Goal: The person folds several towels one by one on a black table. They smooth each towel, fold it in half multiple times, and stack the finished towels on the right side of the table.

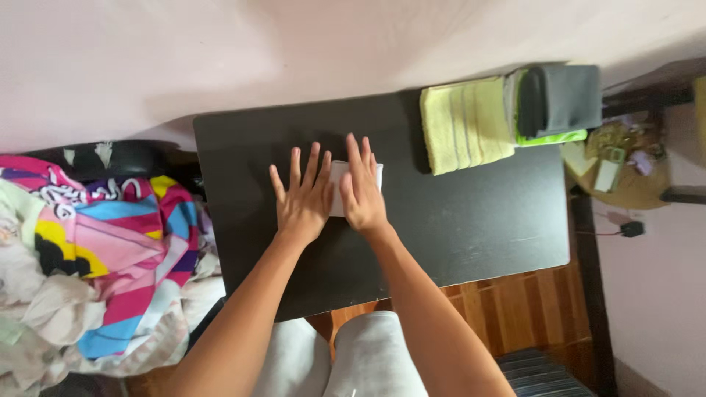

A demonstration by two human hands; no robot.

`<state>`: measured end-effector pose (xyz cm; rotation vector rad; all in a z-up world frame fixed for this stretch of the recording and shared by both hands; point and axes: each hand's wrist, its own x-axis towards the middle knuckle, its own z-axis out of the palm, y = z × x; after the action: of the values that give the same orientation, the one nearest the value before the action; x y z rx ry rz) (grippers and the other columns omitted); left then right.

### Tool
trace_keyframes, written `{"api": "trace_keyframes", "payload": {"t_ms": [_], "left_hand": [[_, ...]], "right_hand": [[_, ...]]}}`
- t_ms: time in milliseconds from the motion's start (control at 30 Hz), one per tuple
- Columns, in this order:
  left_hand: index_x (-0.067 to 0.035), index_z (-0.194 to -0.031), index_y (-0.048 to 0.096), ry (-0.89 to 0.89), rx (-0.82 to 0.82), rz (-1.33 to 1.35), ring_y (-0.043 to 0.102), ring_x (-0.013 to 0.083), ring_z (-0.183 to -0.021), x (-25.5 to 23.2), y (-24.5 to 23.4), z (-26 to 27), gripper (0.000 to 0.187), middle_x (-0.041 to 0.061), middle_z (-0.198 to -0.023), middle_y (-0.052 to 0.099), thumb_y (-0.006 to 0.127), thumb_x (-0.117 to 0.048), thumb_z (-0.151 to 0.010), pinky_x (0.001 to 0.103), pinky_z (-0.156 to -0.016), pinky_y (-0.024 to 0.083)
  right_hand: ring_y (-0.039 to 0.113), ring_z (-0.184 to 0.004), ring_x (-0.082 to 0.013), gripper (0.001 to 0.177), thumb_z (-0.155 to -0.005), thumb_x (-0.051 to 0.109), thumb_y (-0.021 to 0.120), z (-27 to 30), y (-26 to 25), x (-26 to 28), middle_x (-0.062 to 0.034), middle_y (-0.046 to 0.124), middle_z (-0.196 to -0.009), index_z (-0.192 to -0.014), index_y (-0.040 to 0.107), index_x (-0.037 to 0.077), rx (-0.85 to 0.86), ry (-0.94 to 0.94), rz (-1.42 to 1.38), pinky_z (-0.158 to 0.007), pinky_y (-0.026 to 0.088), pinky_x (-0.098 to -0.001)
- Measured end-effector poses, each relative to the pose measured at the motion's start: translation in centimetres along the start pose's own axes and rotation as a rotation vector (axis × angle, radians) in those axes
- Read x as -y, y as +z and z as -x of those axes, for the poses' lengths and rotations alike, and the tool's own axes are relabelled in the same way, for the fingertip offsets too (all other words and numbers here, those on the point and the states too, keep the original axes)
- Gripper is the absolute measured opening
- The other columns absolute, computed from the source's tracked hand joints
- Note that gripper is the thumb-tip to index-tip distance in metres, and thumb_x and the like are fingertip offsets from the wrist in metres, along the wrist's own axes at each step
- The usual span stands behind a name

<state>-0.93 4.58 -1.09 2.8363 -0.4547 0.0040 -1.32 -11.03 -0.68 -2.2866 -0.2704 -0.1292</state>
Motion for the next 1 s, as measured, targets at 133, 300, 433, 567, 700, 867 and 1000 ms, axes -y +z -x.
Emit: {"api": "trace_keyframes", "payload": {"t_ms": [133,300,433,567,700,867,1000], "left_hand": [[-0.02,-0.162,0.027,-0.016,-0.008,0.037,0.008,0.032,-0.158,-0.4,-0.1,0.0,0.059,0.0,-0.171,0.014,0.036,-0.035,-0.106,0.071,-0.118,-0.002],[-0.008,-0.157,0.039,-0.115,-0.12,0.053,0.028,0.0293,-0.151,-2.1,-1.0,-0.1,0.056,0.009,-0.162,0.035,0.045,-0.032,-0.107,0.073,-0.118,0.005],[0.003,-0.143,0.046,-0.444,-0.095,0.147,0.051,0.0377,-0.13,-5.3,-1.6,1.0,0.065,0.023,-0.137,0.051,0.062,-0.041,-0.098,0.065,-0.11,0.031],[0.014,-0.135,0.05,-0.628,0.017,0.382,0.06,0.0425,-0.117,-6.6,-2.1,0.4,0.077,0.03,-0.125,0.057,0.075,-0.045,-0.092,0.057,-0.097,0.05],[0.008,-0.12,0.062,-0.854,0.079,0.532,0.06,0.0412,-0.115,-5.9,-2.3,-1.3,0.067,0.027,-0.123,0.058,0.087,-0.038,-0.079,0.05,-0.093,0.053],[0.007,-0.118,0.064,-0.869,0.157,0.98,0.074,0.0282,-0.103,-6.2,-3.9,-1.0,0.06,0.023,-0.113,0.074,0.086,-0.022,-0.07,0.037,-0.089,0.057],[0.001,-0.125,0.058,-0.618,0.232,1.238,0.07,0.0198,-0.104,-11.5,-4.7,-2.3,0.067,0.015,-0.114,0.072,0.086,-0.011,-0.066,0.032,-0.092,0.055]], "right_hand": [[0.01,-0.156,-0.0384,0.062,-0.106,0.036,0.029,2.6,-3.9,-1.6,-0.0165,0.021,-0.17,-0.162,0.027,0.01,0.133,0.089,0.517,-0.122,0.007,-0.0583],[0.031,-0.149,-0.0434,0.058,-0.105,0.032,0.047,3.9,-6.2,-0.7,-0.0251,0.042,-0.156,-0.155,0.037,0.003,-0.174,0.318,0.428,-0.12,0.018,-0.061],[0.071,-0.113,-0.0355,0.07,-0.087,0.039,0.068,4.6,-5.1,1.9,-0.0244,0.068,-0.125,-0.143,0.05,-0.001,-0.304,0.734,-0.111,-0.097,0.058,-0.0466],[0.071,-0.096,-0.033,0.074,-0.08,0.041,0.087,2.7,-3.9,2.3,-0.0248,0.071,-0.109,-0.126,0.058,-0.009,-0.184,0.771,-0.039,-0.083,0.058,-0.0417],[0.073,-0.085,-0.0237,0.06,-0.079,0.032,0.085,1.1,-3.8,0.5,-0.0192,0.074,-0.102,-0.12,0.065,-0.008,0.03,0.934,-0.399,-0.073,0.059,-0.0365],[0.071,-0.086,-0.0225,0.042,-0.083,0.014,0.078,3.0,-6.9,-2.2,-0.0155,0.073,-0.101,-0.116,0.068,-0.01,0.209,0.92,-1.117,-0.075,0.057,-0.0351],[0.071,-0.095,-0.0194,0.042,-0.078,0.008,0.074,5.4,-13.9,-4.8,-0.0097,0.073,-0.104,-0.118,0.065,-0.001,0.136,0.863,-1.261,-0.084,0.057,-0.0315]]}}
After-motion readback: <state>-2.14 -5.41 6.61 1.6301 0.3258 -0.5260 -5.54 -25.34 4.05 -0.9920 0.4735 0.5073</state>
